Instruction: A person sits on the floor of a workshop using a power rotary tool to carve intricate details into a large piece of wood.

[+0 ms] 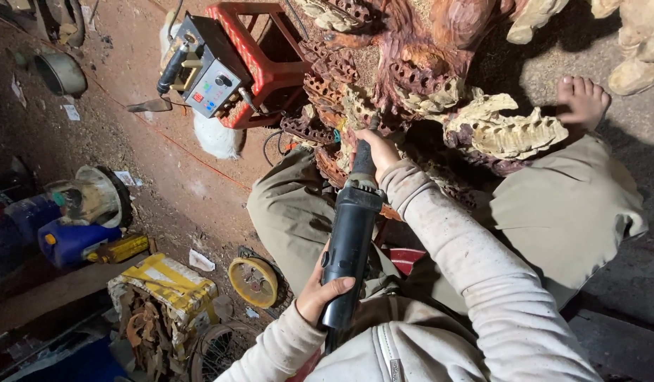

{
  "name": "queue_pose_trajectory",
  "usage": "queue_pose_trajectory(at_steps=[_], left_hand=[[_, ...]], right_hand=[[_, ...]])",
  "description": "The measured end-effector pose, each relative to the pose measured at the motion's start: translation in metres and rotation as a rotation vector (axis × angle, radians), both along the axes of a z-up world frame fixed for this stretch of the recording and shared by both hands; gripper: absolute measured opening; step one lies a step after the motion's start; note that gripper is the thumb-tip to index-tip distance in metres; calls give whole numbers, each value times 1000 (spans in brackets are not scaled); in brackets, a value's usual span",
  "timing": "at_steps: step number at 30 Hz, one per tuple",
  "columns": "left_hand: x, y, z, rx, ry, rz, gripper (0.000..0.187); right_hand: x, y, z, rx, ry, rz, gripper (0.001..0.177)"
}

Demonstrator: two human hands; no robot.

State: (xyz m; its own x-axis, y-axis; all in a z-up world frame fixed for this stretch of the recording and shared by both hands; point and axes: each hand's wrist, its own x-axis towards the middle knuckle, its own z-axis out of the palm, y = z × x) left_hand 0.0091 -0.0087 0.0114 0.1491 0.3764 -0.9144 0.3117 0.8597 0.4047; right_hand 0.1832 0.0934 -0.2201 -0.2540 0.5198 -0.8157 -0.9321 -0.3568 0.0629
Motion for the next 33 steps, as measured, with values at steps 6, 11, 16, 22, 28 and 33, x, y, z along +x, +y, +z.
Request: queue_pose_trajectory(at_steps=[6, 11, 16, 22, 28, 33], left_hand=[[-24, -8, -25, 107, -19, -126, 110], [-21, -10, -24, 117, -48, -121, 111], [-21, -16, -24, 119, -82, -87, 109], [-19, -9, -27, 125, -65, -93, 108], [-5, 3, -11, 53, 6, -33, 104], [28, 25, 16, -75, 110, 72, 105]], right_hand=[[8, -1, 8, -4, 31, -37, 23], [7, -2, 11, -5, -20, -20, 30], [1, -4, 8, -9, -30, -8, 22], [12, 1, 11, 8, 45, -23, 26], [9, 6, 5, 34, 47, -23, 20], [7, 11, -5, 66, 193, -89, 21]])
